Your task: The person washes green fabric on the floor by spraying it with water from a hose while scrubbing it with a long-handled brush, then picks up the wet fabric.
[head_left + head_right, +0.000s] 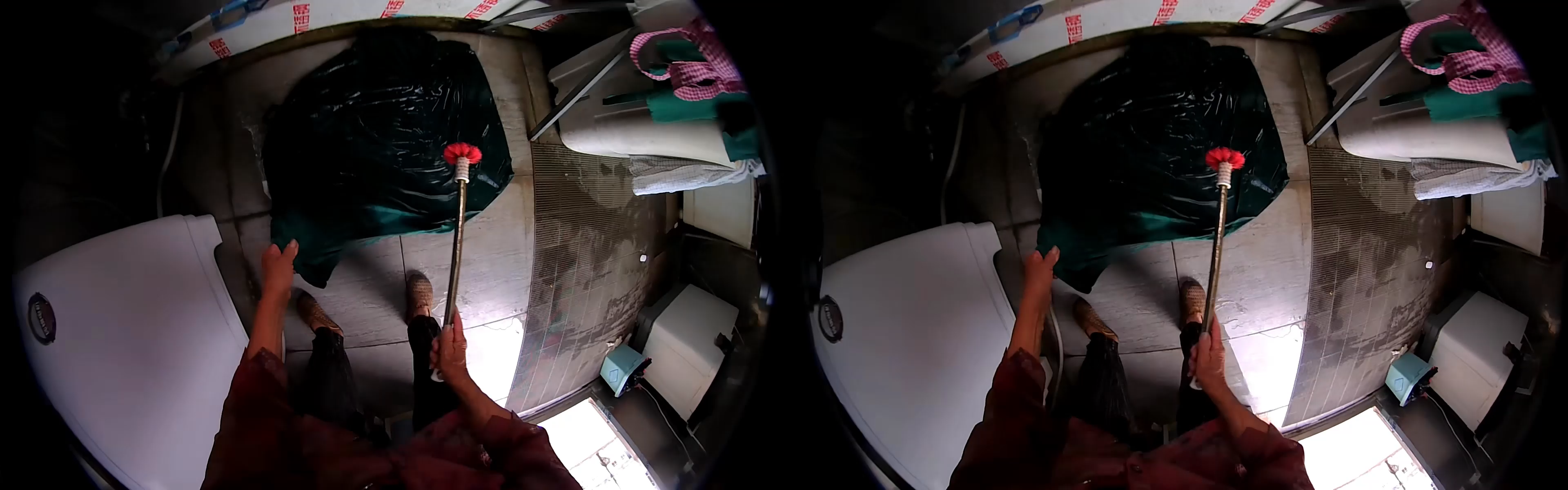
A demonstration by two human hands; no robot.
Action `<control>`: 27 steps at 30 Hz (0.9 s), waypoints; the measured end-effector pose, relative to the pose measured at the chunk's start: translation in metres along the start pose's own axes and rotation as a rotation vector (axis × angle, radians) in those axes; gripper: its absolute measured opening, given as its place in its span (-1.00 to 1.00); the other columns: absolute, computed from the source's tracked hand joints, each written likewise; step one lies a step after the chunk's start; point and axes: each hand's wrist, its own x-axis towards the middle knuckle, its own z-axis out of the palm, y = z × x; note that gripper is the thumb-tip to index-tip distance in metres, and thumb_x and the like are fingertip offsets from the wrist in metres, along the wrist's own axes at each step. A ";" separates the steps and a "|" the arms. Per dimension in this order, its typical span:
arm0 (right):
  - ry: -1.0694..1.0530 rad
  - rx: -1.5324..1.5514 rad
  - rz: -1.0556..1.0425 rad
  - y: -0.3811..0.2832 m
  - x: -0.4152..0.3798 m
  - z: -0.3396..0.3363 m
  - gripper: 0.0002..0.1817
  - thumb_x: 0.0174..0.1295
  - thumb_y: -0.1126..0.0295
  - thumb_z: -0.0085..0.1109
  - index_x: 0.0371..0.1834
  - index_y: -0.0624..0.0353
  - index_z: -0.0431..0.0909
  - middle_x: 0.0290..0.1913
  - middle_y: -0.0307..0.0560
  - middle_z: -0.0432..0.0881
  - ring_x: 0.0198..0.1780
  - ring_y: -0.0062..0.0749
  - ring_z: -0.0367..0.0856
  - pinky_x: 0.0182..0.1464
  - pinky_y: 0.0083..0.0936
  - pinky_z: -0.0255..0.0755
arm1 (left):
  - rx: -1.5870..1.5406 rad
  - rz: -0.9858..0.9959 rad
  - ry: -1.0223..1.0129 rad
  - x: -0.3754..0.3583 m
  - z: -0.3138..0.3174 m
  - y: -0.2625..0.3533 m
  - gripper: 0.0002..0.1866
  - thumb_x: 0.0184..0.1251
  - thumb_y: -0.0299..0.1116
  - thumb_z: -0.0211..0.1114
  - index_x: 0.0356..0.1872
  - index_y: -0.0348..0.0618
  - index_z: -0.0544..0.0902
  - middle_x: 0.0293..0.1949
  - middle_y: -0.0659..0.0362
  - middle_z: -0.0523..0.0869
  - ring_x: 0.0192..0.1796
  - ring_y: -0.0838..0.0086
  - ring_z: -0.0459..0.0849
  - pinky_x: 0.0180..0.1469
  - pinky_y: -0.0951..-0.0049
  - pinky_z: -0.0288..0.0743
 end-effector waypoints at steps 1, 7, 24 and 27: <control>0.038 0.007 -0.001 -0.012 -0.008 -0.020 -0.42 0.40 0.14 -0.28 0.44 -0.26 -0.21 -0.64 -0.30 0.26 -0.75 -0.66 0.18 -0.75 -0.66 0.20 | 0.035 0.029 -0.029 -0.019 0.001 0.025 -0.79 0.21 -0.24 0.22 -0.51 -0.09 0.45 -0.55 0.36 0.46 -0.52 0.67 0.36 -0.49 0.52 0.24; 0.245 -0.295 -0.143 -0.029 -0.073 -0.160 -0.46 0.38 0.22 -0.28 0.42 -0.12 -0.09 -0.74 -0.29 0.22 -0.81 -0.62 0.18 -0.80 -0.58 0.19 | 0.177 0.183 -0.065 -0.087 0.004 0.118 -0.78 0.21 -0.27 0.19 -0.51 -0.18 0.46 -0.55 0.34 0.47 -0.50 0.64 0.39 -0.47 0.50 0.27; 0.635 -0.286 0.345 0.129 -0.303 -0.229 -0.62 0.27 0.24 -0.22 0.12 0.07 0.31 -0.43 0.04 0.54 -0.44 -0.23 0.53 -0.34 -0.29 0.42 | 0.651 0.666 -0.173 -0.146 0.017 0.161 -0.65 0.18 -0.26 0.21 -0.60 -0.33 0.37 -0.66 0.00 0.37 -0.54 0.44 0.36 -0.43 0.28 0.26; 0.688 -0.075 0.393 0.120 -0.304 -0.196 -0.66 0.25 0.24 -0.21 0.04 0.08 0.37 -0.44 0.01 0.53 -0.41 -0.26 0.51 -0.30 -0.30 0.41 | 0.628 0.658 -0.236 -0.136 0.018 0.136 -0.74 0.14 -0.32 0.18 -0.52 -0.37 0.49 -0.56 -0.10 0.54 -0.51 0.21 0.49 -0.36 0.20 0.33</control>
